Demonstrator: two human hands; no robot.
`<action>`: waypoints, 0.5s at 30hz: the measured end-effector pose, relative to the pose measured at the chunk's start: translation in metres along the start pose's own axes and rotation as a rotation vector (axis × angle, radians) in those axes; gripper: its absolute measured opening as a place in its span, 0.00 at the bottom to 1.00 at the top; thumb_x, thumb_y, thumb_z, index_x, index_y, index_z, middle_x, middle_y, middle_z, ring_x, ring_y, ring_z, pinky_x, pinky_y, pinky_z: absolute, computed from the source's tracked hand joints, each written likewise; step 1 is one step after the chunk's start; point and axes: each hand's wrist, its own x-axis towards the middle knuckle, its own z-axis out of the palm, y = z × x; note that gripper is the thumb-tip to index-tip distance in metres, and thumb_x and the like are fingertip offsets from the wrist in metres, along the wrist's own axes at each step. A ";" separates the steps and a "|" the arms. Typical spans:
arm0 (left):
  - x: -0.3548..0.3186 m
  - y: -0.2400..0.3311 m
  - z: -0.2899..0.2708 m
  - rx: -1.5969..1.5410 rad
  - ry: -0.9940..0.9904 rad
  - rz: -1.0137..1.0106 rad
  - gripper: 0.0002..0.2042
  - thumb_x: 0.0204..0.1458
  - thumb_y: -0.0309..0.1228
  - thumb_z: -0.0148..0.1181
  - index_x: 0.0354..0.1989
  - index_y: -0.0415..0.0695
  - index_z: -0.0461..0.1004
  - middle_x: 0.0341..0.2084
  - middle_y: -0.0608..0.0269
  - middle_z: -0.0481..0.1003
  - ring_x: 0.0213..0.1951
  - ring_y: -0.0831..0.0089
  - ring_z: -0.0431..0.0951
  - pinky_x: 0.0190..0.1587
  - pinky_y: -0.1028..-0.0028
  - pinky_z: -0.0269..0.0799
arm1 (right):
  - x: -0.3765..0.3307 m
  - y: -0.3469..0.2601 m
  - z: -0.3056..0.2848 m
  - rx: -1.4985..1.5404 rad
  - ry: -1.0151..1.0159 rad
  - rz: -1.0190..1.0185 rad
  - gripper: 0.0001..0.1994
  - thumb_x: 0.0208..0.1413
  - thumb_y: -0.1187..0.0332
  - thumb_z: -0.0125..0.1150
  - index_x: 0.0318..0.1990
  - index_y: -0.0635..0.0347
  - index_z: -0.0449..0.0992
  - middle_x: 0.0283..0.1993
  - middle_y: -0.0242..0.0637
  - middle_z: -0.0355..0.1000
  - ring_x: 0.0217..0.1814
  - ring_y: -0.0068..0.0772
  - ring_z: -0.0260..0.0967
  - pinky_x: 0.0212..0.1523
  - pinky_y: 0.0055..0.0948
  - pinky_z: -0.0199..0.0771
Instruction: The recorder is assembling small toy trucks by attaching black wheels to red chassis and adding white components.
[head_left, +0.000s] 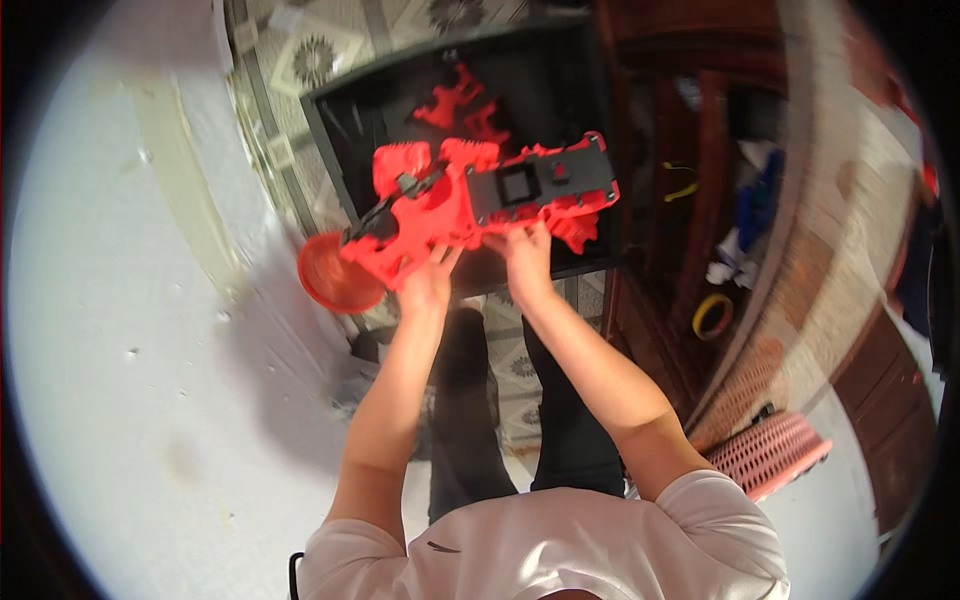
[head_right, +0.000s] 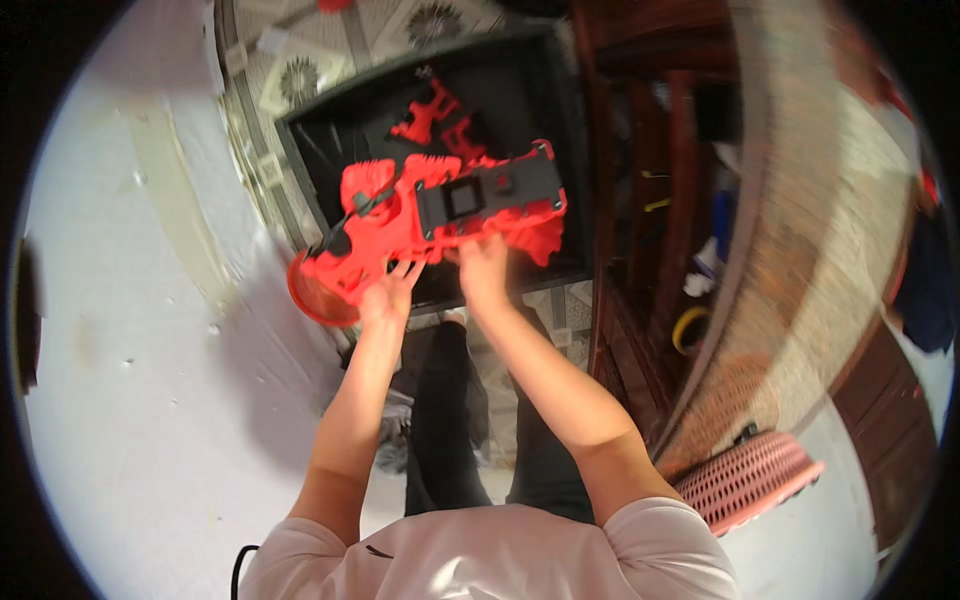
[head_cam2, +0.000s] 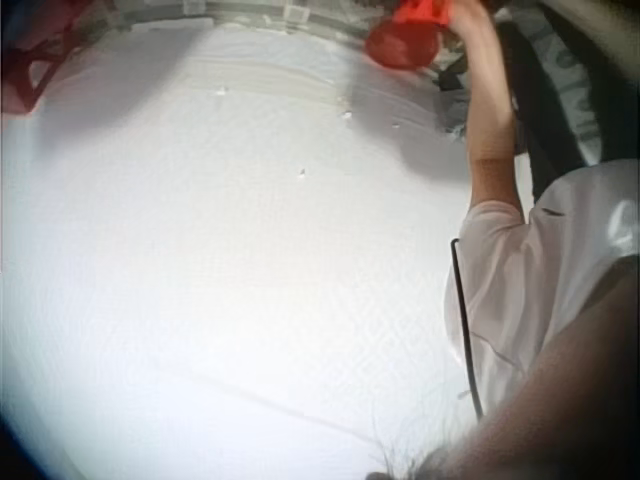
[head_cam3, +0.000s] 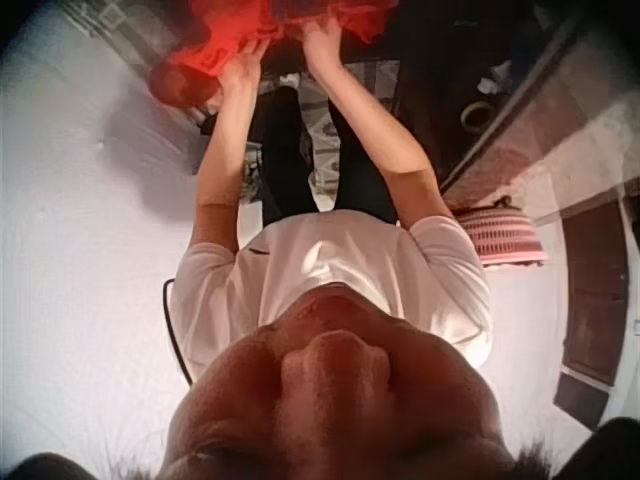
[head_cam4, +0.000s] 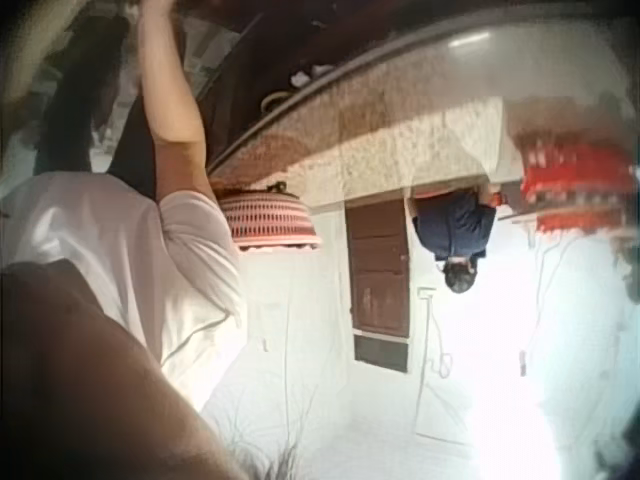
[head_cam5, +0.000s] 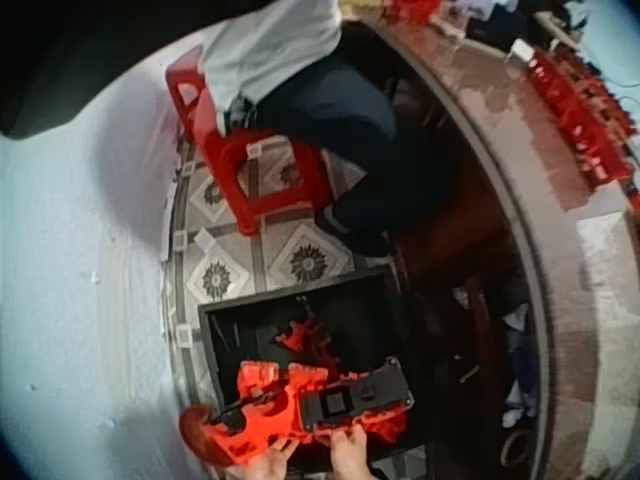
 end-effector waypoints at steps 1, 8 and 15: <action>-0.020 0.015 0.011 0.010 -0.051 0.016 0.22 0.60 0.39 0.46 0.62 0.50 0.58 0.62 0.62 0.60 0.63 0.48 0.59 0.62 0.39 0.54 | -0.019 -0.017 0.007 0.028 -0.004 -0.039 0.09 0.59 0.72 0.49 0.45 0.61 0.71 0.42 0.35 0.74 0.41 0.30 0.74 0.41 0.31 0.78; -0.154 0.128 0.085 0.124 -0.354 0.057 0.24 0.57 0.43 0.50 0.60 0.45 0.62 0.62 0.55 0.60 0.62 0.47 0.57 0.64 0.43 0.50 | -0.174 -0.173 0.051 0.036 -0.163 -0.125 0.11 0.59 0.70 0.49 0.47 0.58 0.70 0.34 0.30 0.74 0.29 0.22 0.72 0.22 0.22 0.74; -0.277 0.141 0.204 0.330 -0.693 -0.016 0.25 0.54 0.42 0.54 0.61 0.50 0.63 0.60 0.59 0.63 0.59 0.49 0.60 0.60 0.42 0.57 | -0.370 -0.295 -0.032 -0.005 -0.040 -0.457 0.14 0.58 0.71 0.48 0.52 0.57 0.65 0.39 0.36 0.73 0.32 0.27 0.73 0.24 0.27 0.74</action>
